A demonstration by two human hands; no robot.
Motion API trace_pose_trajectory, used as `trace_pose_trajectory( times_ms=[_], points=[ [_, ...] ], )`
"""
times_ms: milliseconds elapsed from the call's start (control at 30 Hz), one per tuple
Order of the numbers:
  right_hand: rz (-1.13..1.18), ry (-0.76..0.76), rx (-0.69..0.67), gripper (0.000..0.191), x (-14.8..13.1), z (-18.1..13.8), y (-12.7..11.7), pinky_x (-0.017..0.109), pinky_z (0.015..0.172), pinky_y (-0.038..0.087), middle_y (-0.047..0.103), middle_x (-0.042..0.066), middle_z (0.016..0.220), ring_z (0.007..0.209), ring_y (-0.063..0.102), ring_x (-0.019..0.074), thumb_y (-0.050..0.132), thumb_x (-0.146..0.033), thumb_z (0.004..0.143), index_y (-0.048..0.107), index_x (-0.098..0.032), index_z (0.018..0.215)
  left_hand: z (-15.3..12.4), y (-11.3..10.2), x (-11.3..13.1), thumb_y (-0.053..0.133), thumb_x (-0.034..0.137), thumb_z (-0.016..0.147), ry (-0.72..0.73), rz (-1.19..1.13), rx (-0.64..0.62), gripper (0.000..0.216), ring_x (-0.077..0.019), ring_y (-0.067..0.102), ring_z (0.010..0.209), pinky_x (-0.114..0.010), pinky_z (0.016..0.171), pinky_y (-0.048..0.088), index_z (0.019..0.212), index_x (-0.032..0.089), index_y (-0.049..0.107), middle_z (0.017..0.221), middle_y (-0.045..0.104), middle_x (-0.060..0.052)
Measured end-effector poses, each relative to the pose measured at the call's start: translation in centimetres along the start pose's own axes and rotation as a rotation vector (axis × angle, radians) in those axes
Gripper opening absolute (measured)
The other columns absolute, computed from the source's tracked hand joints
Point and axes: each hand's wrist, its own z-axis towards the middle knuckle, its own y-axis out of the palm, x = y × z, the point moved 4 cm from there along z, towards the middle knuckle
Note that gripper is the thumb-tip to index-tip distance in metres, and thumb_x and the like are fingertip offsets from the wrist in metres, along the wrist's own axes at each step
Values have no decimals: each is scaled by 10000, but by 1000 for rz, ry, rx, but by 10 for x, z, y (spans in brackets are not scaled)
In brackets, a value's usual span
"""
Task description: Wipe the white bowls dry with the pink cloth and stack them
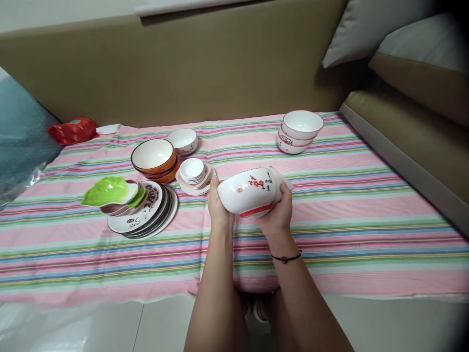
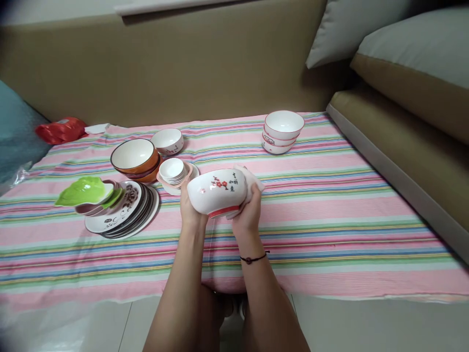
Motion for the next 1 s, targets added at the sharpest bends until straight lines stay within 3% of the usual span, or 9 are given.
trace_pose_trajectory(
  times_ms=[100, 267, 433, 533, 600, 700, 800, 933, 1000],
  points=[
    [15, 65, 113, 348, 2, 6, -11, 303, 716, 556, 728, -11, 904, 848, 686, 181, 420, -431, 815, 645, -226, 985, 1, -2, -1, 661, 455, 804, 155, 187, -55, 392, -80, 448, 512, -213, 550, 372, 573, 166, 532, 536, 469, 40],
    [60, 209, 237, 224, 5, 11, -22, 278, 552, 520, 655, -35, 661, 590, 630, 160, 424, -349, 796, 600, -211, 817, -11, 7, 3, 563, 447, 888, 367, 402, -186, 366, -124, 529, 671, -225, 640, 392, 669, 167, 652, 699, 599, -21],
    [28, 231, 257, 240, 3, 5, -17, 253, 441, 463, 616, -47, 606, 510, 593, 155, 417, -374, 807, 597, -217, 826, -31, 15, 18, 598, 350, 866, 574, 798, -165, 460, -126, 377, 569, -266, 602, 301, 470, 183, 431, 524, 411, 8],
    [-92, 160, 283, 315, -1, 4, -16, 248, 398, 433, 609, -50, 624, 489, 573, 153, 396, -422, 828, 629, -232, 922, -35, 18, 19, 467, 334, 916, 565, 935, -209, 388, -141, 428, 609, -269, 609, 298, 556, 192, 495, 578, 478, 1],
    [-152, 78, 257, 369, -2, 8, -15, 261, 477, 495, 643, -35, 694, 583, 617, 157, 378, -430, 849, 650, -227, 996, -33, 16, 15, 438, 385, 922, 488, 906, -204, 410, -136, 425, 591, -263, 578, 292, 563, 194, 484, 562, 461, 5],
    [-245, -84, 143, 442, -3, 11, -13, 310, 795, 555, 709, 21, 995, 949, 665, 178, 355, -421, 887, 656, -197, 1121, -23, 6, 7, 468, 503, 885, 325, 752, -52, 510, -109, 320, 495, -261, 497, 249, 492, 204, 341, 474, 314, 25],
    [-468, -322, -57, 489, -8, 4, -4, 399, 1043, 443, 618, 62, 1315, 1234, 551, 212, 321, -413, 934, 609, -184, 1257, -13, -2, 1, 514, 499, 845, 181, 548, 80, 473, -92, 316, 457, -248, 462, 263, 508, 209, 353, 469, 324, 39],
    [-1041, -844, -452, 434, -18, -29, 21, 486, 1183, 231, 578, 7, 1394, 1398, 378, 241, 365, -344, 941, 589, -255, 1301, -6, -9, 1, 564, 420, 821, 72, 380, 169, 369, -93, 409, 471, -240, 483, 333, 556, 182, 466, 500, 452, 33],
    [-1272, -992, -619, 430, -16, -42, 30, 518, 1198, 157, 597, -20, 1376, 1418, 344, 263, 394, -345, 924, 584, -279, 1304, -6, -10, 2, 595, 361, 813, 43, 364, 177, 325, -93, 435, 500, -236, 506, 353, 568, 166, 508, 515, 494, 23]
  ],
)
